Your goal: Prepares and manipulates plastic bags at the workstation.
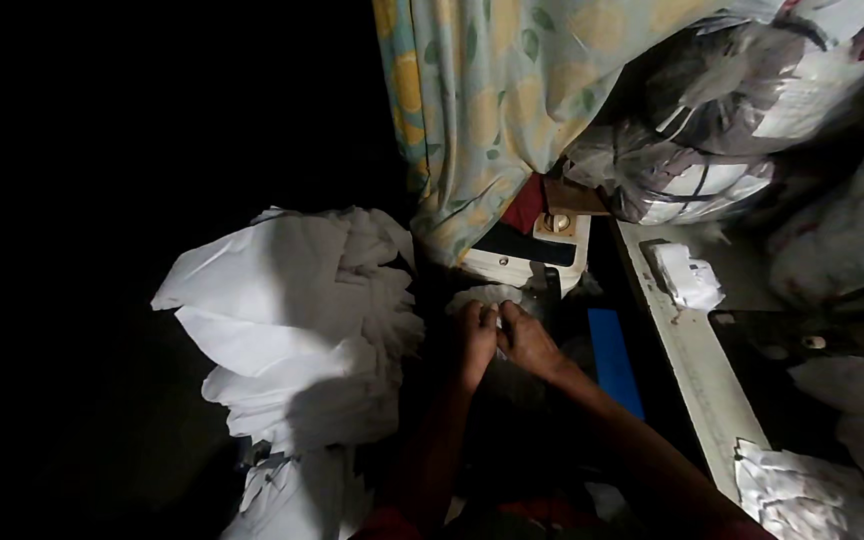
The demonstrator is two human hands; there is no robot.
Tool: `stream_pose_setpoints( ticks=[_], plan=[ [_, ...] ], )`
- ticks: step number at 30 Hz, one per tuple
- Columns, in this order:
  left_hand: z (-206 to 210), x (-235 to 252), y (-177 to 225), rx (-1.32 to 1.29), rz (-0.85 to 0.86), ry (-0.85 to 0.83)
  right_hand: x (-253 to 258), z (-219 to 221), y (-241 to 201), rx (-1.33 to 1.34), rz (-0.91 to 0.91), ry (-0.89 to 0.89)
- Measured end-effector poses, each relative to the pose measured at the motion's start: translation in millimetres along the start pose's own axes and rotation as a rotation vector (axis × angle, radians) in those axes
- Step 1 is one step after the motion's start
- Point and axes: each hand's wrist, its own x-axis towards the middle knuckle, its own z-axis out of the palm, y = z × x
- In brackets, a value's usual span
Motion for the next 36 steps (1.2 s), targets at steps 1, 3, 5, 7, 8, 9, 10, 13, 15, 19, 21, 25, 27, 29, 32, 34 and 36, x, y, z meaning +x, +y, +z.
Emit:
stream_pose_setpoints(
  ticks=[1,3,5,7,8,9,10,13,15,19,21,25,27,29,32,34,36],
  plan=[
    [3,0,-3,0.005,0.011,-0.011,-2,1,2,-0.007,-0.004,-0.002],
    [10,1,-10,0.005,0.045,-0.018,-4,0,8,-0.011,-0.012,-0.004],
    [17,3,-17,-0.005,0.071,-0.028,-4,-1,11,-0.003,0.005,-0.022],
    [21,4,-20,-0.03,0.095,-0.025,-2,0,12,0.007,0.017,-0.021],
    [23,5,-22,-0.044,0.113,-0.013,-2,1,13,0.011,0.025,-0.034],
    [25,6,-25,-0.056,0.13,-0.007,-2,1,14,0.012,0.03,-0.046],
    [27,8,-29,-0.071,0.145,-0.013,-1,2,15,0.01,0.028,-0.049],
    [30,18,-51,-0.163,0.239,-0.061,-1,6,20,0.009,0.014,-0.056],
    [30,23,-61,-0.19,0.285,-0.082,-2,10,26,0.019,0.001,-0.057],
    [21,16,-52,-0.018,0.163,-0.056,-7,13,32,0.088,0.0,0.025],
    [23,7,-45,-0.048,0.052,-0.042,-7,14,32,0.127,-0.006,0.096],
    [35,-5,-37,-0.199,0.024,0.018,-5,16,30,0.157,-0.049,0.187],
    [37,-3,-29,-0.28,0.026,0.028,-4,17,29,0.122,-0.047,0.236],
    [37,2,-24,-0.345,0.01,0.038,-3,18,26,0.052,-0.029,0.276],
    [35,10,-18,-0.361,-0.015,0.046,-3,16,16,-0.086,0.01,0.337],
    [34,10,-12,-0.34,-0.016,0.084,0,13,7,-0.165,0.047,0.365],
    [32,9,-10,-0.325,-0.003,0.118,2,7,-1,-0.187,0.114,0.331]
  ],
)
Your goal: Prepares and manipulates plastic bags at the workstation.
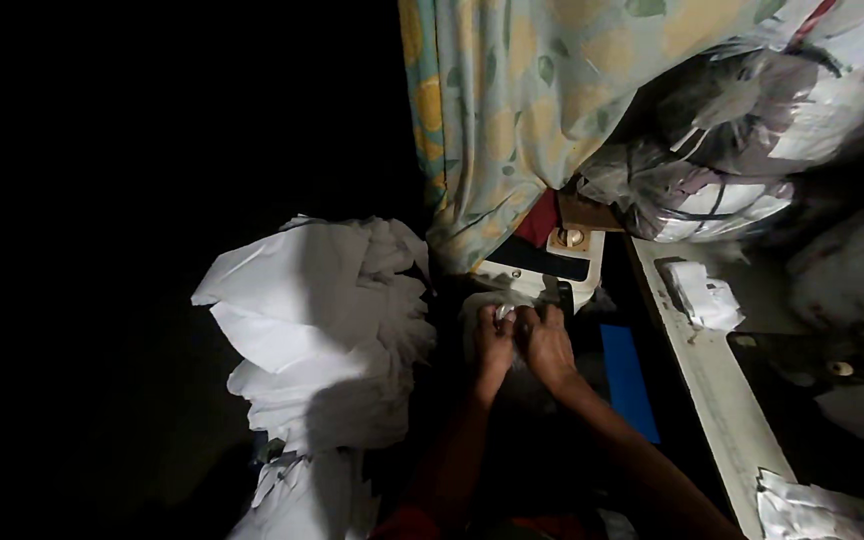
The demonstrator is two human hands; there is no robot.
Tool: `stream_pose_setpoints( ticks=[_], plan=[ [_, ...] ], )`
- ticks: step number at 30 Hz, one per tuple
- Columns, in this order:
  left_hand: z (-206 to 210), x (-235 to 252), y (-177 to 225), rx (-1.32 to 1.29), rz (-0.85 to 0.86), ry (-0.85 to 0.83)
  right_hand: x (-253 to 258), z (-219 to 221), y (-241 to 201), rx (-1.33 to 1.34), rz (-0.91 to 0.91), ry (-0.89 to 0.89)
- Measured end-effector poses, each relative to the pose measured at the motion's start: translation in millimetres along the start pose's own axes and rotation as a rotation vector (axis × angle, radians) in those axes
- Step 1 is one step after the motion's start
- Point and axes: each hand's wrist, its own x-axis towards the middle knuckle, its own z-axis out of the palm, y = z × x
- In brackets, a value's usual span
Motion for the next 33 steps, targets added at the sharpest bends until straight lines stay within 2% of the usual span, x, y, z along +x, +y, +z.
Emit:
stream_pose_setpoints(
  ticks=[5,9,13,19,22,27,33],
  plan=[
    [-9,-4,11,0.019,0.017,-0.031,12,-15,-3,0.081,0.087,-0.191],
    [-12,-5,11,0.035,0.044,-0.061,8,-11,4,0.135,0.016,-0.204],
    [-10,-5,1,0.073,0.041,-0.094,3,-14,4,0.117,0.026,-0.284],
    [-1,10,-38,-0.267,0.099,-0.142,3,-4,8,0.232,0.055,-0.3],
    [1,12,-52,-0.317,0.1,-0.152,1,0,12,0.24,0.035,-0.319],
    [-3,7,-39,-0.155,0.049,-0.152,-1,3,19,0.214,0.016,-0.29],
    [-15,2,3,0.124,0.029,-0.16,-1,-11,-13,-0.006,0.15,-0.346]
  ],
)
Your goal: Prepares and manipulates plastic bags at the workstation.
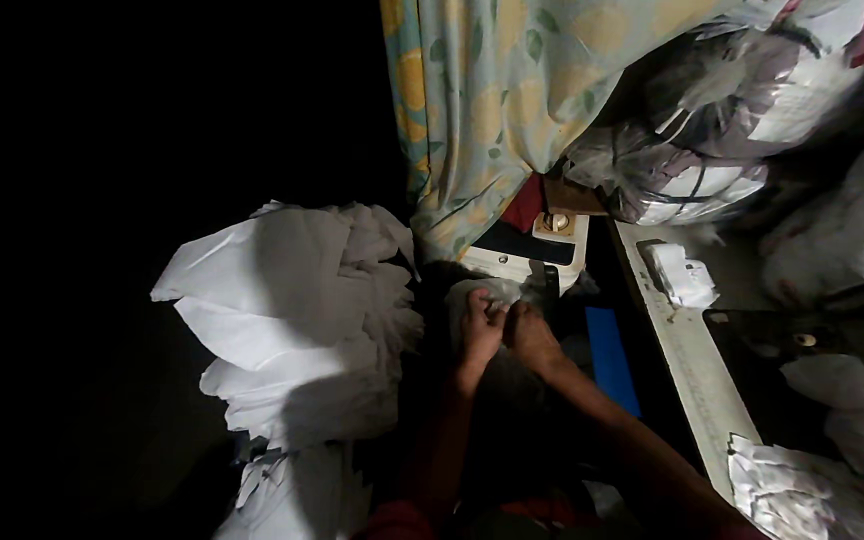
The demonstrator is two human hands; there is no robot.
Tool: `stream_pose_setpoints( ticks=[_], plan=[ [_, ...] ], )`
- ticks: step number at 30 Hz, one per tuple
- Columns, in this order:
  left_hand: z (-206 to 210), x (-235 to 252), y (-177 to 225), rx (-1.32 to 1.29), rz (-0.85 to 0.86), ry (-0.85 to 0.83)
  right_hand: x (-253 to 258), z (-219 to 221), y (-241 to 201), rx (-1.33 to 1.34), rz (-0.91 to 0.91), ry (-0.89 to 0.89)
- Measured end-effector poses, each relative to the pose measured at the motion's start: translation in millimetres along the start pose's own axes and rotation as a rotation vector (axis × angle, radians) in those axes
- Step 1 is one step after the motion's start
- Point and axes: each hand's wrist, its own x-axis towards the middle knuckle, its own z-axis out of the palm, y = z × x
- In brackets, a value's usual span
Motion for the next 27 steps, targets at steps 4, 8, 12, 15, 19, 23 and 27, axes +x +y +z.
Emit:
stream_pose_setpoints(
  ticks=[4,8,12,15,19,23,27],
  plan=[
    [-4,2,11,-0.008,0.015,-0.056,0,-8,-2,0.049,0.066,-0.021],
    [-5,3,8,-0.061,0.011,-0.055,1,-6,-3,0.069,0.099,-0.015],
    [0,4,-4,-0.063,0.021,-0.007,1,-3,9,0.024,-0.02,0.021],
    [8,1,-13,0.039,0.05,-0.003,2,-1,16,0.048,-0.083,0.017],
    [8,1,-20,0.182,0.101,-0.121,0,5,19,0.085,-0.153,0.027],
    [9,7,-33,0.151,0.155,-0.101,5,17,30,0.281,-0.226,0.093],
    [3,11,-26,0.072,0.085,-0.084,9,25,44,0.494,-0.2,0.152]
  ],
)
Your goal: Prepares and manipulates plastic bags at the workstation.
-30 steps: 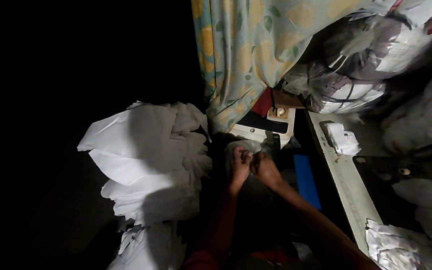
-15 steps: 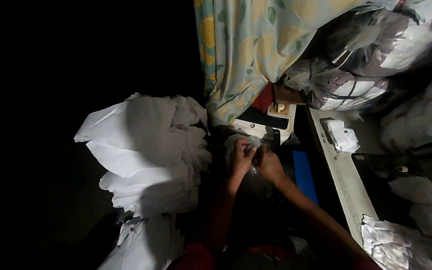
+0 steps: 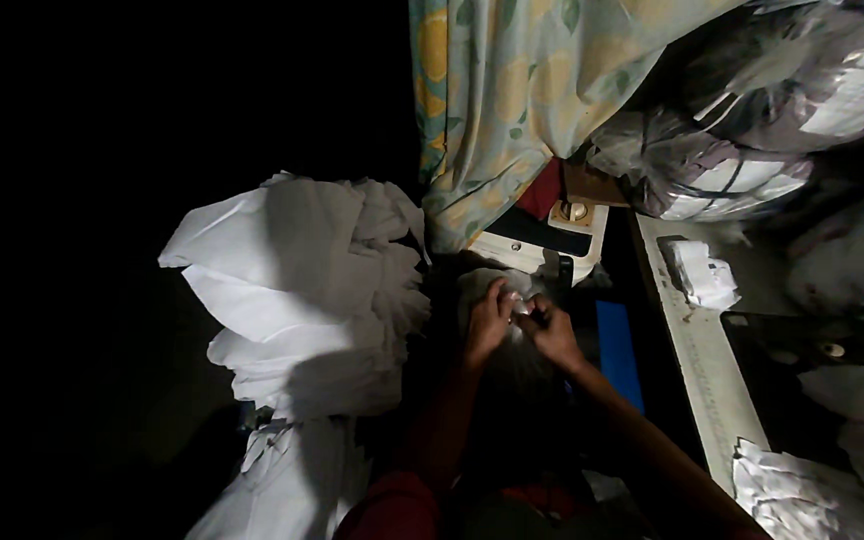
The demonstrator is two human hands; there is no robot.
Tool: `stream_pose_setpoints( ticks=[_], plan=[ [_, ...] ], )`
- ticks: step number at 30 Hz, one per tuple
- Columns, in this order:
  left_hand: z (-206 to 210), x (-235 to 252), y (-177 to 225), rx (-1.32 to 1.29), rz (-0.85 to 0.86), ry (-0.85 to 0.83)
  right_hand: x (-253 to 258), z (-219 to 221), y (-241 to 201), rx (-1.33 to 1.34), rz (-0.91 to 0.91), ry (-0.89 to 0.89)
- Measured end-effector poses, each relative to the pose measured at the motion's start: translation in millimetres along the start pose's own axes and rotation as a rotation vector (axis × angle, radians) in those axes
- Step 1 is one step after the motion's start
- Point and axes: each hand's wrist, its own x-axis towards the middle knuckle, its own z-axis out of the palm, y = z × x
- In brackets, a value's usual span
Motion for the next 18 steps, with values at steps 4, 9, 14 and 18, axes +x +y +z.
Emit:
stream_pose_setpoints(
  ticks=[4,9,14,18],
  plan=[
    [-9,-1,21,-0.055,-0.034,0.022,4,-13,-31,-0.188,0.036,-0.052],
    [-19,-8,44,0.065,0.021,0.032,11,-16,-57,-0.351,0.125,-0.107],
    [-23,-5,40,0.067,0.084,-0.051,11,-8,-40,-0.221,0.137,-0.009],
    [-11,-3,14,-0.207,0.061,-0.086,11,-4,-23,-0.13,0.083,-0.001]
  ],
)
